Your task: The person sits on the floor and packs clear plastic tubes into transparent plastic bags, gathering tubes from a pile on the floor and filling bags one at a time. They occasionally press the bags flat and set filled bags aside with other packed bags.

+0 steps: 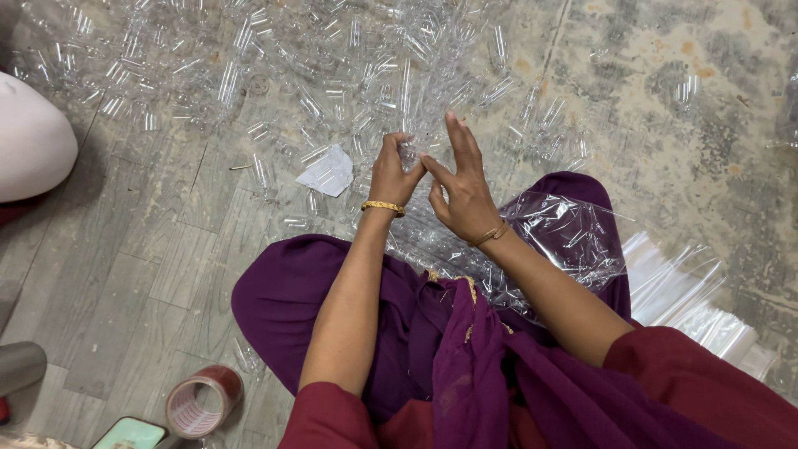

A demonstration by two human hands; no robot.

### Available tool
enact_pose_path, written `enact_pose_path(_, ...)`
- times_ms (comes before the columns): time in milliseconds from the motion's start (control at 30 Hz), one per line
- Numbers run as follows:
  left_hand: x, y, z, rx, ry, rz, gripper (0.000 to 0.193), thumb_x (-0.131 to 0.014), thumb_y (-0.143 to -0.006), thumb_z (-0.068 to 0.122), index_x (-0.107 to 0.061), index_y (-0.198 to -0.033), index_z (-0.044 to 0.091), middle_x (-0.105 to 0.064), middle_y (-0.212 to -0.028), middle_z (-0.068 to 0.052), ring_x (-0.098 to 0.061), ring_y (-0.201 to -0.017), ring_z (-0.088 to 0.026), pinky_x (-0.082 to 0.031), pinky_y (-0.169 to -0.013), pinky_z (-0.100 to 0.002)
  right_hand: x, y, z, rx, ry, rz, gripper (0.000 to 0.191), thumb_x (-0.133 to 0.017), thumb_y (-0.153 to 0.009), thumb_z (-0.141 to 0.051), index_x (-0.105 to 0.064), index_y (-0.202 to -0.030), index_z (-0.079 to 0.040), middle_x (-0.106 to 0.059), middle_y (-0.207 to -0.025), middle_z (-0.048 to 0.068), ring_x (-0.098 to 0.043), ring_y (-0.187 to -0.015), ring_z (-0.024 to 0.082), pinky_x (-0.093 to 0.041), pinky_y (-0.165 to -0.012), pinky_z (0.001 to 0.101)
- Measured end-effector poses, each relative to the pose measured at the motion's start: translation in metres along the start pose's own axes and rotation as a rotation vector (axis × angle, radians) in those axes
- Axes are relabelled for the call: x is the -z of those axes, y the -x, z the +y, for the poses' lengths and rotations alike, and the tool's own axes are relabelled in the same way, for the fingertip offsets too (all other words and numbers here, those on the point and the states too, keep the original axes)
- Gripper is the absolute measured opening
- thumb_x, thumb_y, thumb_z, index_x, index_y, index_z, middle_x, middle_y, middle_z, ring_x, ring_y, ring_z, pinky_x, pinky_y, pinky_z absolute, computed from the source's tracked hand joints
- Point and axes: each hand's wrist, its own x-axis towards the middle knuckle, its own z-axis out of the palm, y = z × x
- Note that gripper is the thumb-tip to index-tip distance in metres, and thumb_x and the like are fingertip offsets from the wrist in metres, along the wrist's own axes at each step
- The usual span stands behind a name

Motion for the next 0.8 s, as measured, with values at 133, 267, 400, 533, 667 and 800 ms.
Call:
enact_pose_path(133,0.002,0.001,0.0,-0.014,0.018,-0.082,0.067,-0.086,-0.077,0.015,-0.048,-0.13,0.002,-0.064,-0.12,-0.018,-0.069,-0.103,-0.032,-0.055,-0.088,-0.04,0.005,-0.001,0.002,-0.011,0.001,0.003,0.047,-0.068,-0.084,0.002,-0.07,-0.129,-0.009,-0.034,-0.164,0.017,-0.032,-0.15,0.042,-0.038,-0.122,0.0513)
enact_pose_path(267,0.004,0.003,0.002,-0.077,0.007,-0.105,0.071,-0.086,-0.074,0.006,-0.047,-0.133,0.003,-0.06,-0.127,-0.019,-0.065,-0.112,-0.033,-0.055,-0.094,-0.039,0.014,-0.006,0.008,-0.059,-0.021,0.041,0.056,-0.067,-0.088,0.0,-0.058,-0.143,-0.009,-0.052,-0.151,0.012,-0.049,-0.135,0.035,-0.045,-0.115,0.0465)
enact_pose_path(400,0.004,0.004,0.004,-0.002,-0.01,-0.132,0.07,-0.086,-0.074,0.005,-0.048,-0.133,0.005,-0.061,-0.128,-0.017,-0.066,-0.114,-0.032,-0.055,-0.096,-0.039,0.02,-0.017,0.021,-0.234,-0.217,0.068,0.077,-0.064,-0.09,-0.004,-0.034,-0.161,-0.006,-0.067,-0.13,0.006,-0.055,-0.114,0.026,-0.049,-0.101,0.0401)
enact_pose_path(533,0.006,0.005,0.007,-0.042,0.012,-0.135,0.069,-0.085,-0.074,0.004,-0.048,-0.132,0.005,-0.059,-0.131,-0.017,-0.064,-0.119,-0.033,-0.054,-0.099,-0.039,0.025,-0.026,0.03,-0.283,-0.154,0.055,0.073,-0.064,-0.091,-0.003,-0.04,-0.159,-0.008,-0.073,-0.116,0.002,-0.056,-0.107,0.024,-0.05,-0.099,0.0389)
enact_pose_path(667,0.008,0.005,0.008,-0.035,-0.022,-0.13,0.069,-0.085,-0.073,0.004,-0.049,-0.132,0.006,-0.06,-0.13,-0.016,-0.062,-0.119,-0.034,-0.052,-0.1,-0.04,0.034,-0.029,0.03,-0.243,0.044,0.082,0.056,-0.068,-0.091,-0.003,-0.059,-0.146,-0.008,-0.064,-0.123,0.009,-0.056,-0.115,0.027,-0.048,-0.106,0.0419)
enact_pose_path(800,0.008,0.005,0.006,-0.027,0.013,-0.153,0.069,-0.084,-0.074,0.006,-0.047,-0.132,0.005,-0.059,-0.13,-0.016,-0.062,-0.12,-0.034,-0.051,-0.101,-0.041,0.041,-0.031,0.03,-0.078,0.06,0.229,0.044,-0.067,-0.084,-0.001,-0.064,-0.128,-0.006,-0.044,-0.15,0.025,-0.042,-0.138,0.042,-0.05,-0.106,0.0415)
